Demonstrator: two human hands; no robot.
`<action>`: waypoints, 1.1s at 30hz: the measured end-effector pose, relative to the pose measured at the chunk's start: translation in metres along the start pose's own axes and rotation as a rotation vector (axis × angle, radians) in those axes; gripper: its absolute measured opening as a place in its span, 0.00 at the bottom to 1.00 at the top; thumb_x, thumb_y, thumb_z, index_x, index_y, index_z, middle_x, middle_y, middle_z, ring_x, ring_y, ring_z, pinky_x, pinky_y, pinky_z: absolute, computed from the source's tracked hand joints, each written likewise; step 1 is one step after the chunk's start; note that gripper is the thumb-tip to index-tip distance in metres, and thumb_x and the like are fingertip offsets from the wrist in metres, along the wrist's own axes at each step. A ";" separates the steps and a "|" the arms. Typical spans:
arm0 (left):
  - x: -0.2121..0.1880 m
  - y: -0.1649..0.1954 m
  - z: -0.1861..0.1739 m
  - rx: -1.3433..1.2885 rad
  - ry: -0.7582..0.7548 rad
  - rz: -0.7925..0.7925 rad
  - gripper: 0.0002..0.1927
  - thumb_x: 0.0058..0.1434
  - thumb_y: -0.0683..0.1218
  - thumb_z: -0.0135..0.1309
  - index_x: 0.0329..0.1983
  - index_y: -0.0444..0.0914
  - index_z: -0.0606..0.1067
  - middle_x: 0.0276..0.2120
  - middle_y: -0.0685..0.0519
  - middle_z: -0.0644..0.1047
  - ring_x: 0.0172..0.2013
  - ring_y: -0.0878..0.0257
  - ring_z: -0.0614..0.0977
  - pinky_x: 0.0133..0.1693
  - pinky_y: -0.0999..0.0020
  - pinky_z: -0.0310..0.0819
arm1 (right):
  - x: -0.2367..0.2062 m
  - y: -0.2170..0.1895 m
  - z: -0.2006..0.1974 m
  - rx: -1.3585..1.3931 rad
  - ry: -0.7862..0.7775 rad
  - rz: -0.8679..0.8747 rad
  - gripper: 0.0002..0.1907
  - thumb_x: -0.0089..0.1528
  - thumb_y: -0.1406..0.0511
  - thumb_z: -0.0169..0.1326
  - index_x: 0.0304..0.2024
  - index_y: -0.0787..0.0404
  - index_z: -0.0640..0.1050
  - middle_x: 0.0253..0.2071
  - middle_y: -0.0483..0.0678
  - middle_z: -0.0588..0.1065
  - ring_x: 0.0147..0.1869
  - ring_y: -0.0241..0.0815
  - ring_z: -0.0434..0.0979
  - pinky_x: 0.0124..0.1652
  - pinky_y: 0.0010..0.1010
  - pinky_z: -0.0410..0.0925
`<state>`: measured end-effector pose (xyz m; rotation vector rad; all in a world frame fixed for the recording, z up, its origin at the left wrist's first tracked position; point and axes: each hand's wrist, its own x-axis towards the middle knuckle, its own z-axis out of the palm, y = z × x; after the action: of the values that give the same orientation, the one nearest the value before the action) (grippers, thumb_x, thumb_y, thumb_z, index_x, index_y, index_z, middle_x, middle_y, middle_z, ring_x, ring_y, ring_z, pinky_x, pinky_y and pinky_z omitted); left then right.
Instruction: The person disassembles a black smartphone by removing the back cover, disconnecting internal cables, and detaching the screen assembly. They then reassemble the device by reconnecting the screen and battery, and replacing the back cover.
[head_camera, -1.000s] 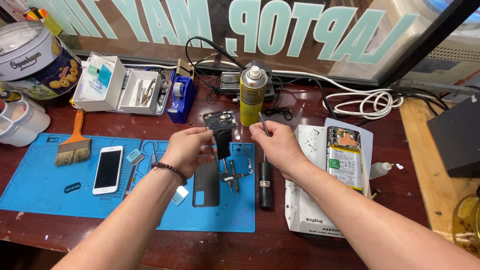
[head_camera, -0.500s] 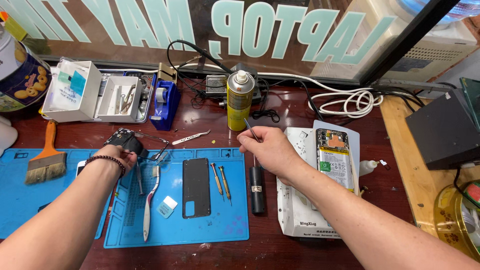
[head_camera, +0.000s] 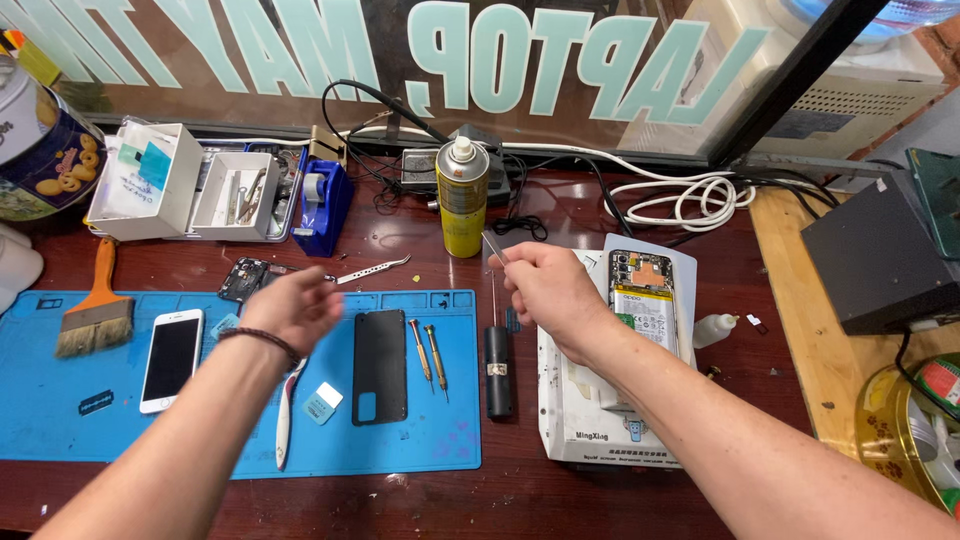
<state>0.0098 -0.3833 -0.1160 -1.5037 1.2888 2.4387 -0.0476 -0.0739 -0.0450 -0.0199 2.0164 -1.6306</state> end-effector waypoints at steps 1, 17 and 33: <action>-0.016 -0.016 0.020 0.102 -0.142 -0.010 0.17 0.65 0.51 0.57 0.50 0.36 0.74 0.44 0.48 0.78 0.41 0.57 0.80 0.43 0.63 0.77 | -0.002 -0.001 -0.001 0.034 -0.024 -0.024 0.16 0.63 0.67 0.48 0.51 0.66 0.80 0.31 0.44 0.73 0.27 0.29 0.70 0.26 0.23 0.69; -0.025 -0.169 0.111 0.923 0.029 0.156 0.13 0.62 0.44 0.59 0.48 0.34 0.80 0.36 0.46 0.83 0.38 0.54 0.87 0.42 0.56 0.86 | -0.043 0.021 -0.154 -0.103 0.354 -0.217 0.09 0.62 0.68 0.57 0.44 0.62 0.81 0.31 0.43 0.79 0.30 0.31 0.77 0.28 0.26 0.70; -0.117 -0.177 0.205 0.657 -0.305 0.500 0.13 0.60 0.46 0.60 0.41 0.31 0.79 0.31 0.45 0.81 0.25 0.59 0.81 0.26 0.62 0.75 | -0.069 0.067 -0.197 -0.477 0.529 -0.238 0.17 0.58 0.69 0.56 0.50 0.61 0.81 0.34 0.45 0.82 0.36 0.35 0.82 0.39 0.28 0.73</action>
<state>-0.0100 -0.0897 -0.0998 -0.6780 2.2697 1.9867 -0.0492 0.1452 -0.0546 -0.0022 2.8731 -1.3375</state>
